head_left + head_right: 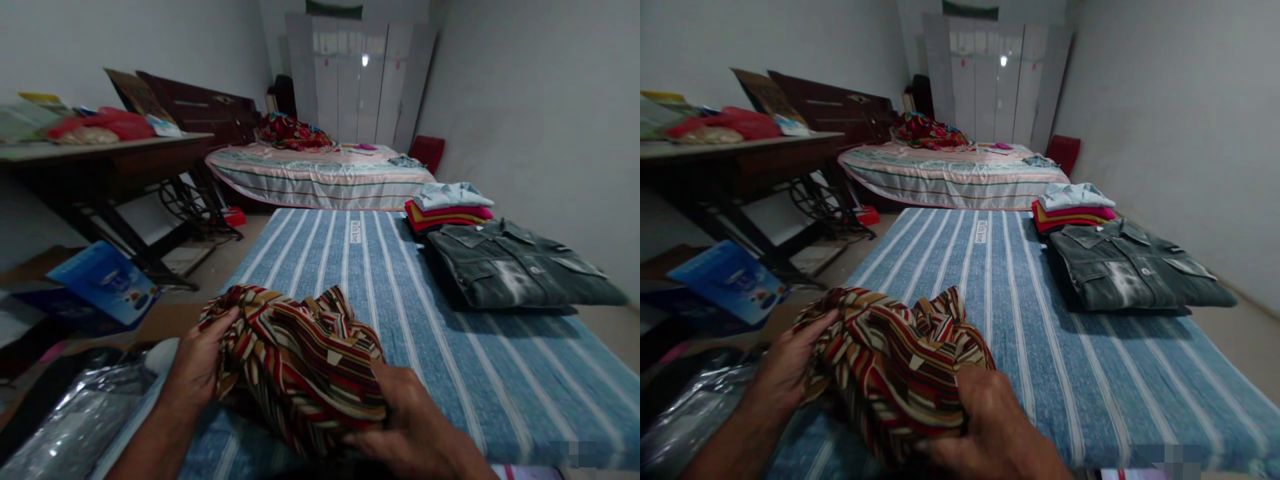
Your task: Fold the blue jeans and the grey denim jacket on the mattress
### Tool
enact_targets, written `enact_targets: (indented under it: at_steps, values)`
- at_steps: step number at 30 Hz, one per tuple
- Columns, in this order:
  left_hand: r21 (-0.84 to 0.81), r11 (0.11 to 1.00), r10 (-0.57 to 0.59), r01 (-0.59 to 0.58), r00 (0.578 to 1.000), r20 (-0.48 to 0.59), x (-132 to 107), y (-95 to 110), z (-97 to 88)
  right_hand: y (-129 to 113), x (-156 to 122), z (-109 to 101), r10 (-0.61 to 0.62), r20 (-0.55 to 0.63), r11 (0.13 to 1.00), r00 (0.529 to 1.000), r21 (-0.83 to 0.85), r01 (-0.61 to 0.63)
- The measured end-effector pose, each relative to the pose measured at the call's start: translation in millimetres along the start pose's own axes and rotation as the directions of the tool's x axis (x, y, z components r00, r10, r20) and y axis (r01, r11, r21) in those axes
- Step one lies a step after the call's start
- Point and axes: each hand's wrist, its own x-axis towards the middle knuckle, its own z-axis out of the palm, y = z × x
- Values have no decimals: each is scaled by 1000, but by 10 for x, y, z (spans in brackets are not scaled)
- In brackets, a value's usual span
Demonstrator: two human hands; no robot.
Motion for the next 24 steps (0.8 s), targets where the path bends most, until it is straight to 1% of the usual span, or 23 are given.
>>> enact_targets:
  at_steps: [4,5,6,8,10,11,12,13,15,17,19,20,21,23,24]
  values:
    - [-9,1000,-8,9,999,50,-23,-38,-71,2,-47,-109,24,115,999,993,34,-28]
    - [-7,1000,-12,13,998,60,-30,-43,-82,13,-50,-134,27,118,999,993,41,-32]
    - [-3,1000,-16,16,997,69,-36,-48,-91,27,-47,-154,39,84,999,996,33,-42]
    - [4,1000,-7,7,996,89,-46,-59,-109,58,-28,-176,48,-65,998,997,-33,-51]
    - [19,1000,11,-13,993,113,-52,-77,-127,80,3,-170,-8,-206,991,979,-134,-20]
    - [29,999,16,-20,992,124,-54,-87,-137,85,18,-155,-51,-233,983,971,-182,8]
    - [40,999,20,-25,991,131,-56,-98,-146,87,31,-132,-90,-229,975,969,-220,38]
    - [49,998,21,-28,991,132,-58,-107,-154,87,41,-103,-112,-199,967,974,-246,61]
    - [60,997,31,-39,992,121,-64,-120,-166,90,51,-35,-95,-91,962,991,-265,68]
    - [63,997,42,-49,994,103,-70,-119,-176,101,48,20,-29,26,974,999,-225,34]
    - [62,997,51,-56,995,82,-70,-103,-191,118,38,35,29,87,989,996,-147,-16]
    - [55,996,63,-67,996,70,-66,-90,-203,126,33,22,49,80,994,996,-103,-40]
    - [44,995,82,-84,995,51,-60,-73,-217,133,27,-3,69,49,996,996,-58,-66]
    - [25,990,139,-139,990,4,-48,-29,-248,137,18,-80,120,-73,993,990,29,-118]
    - [17,986,165,-164,986,-19,-45,-3,-262,134,12,-126,151,-142,988,978,66,-143]
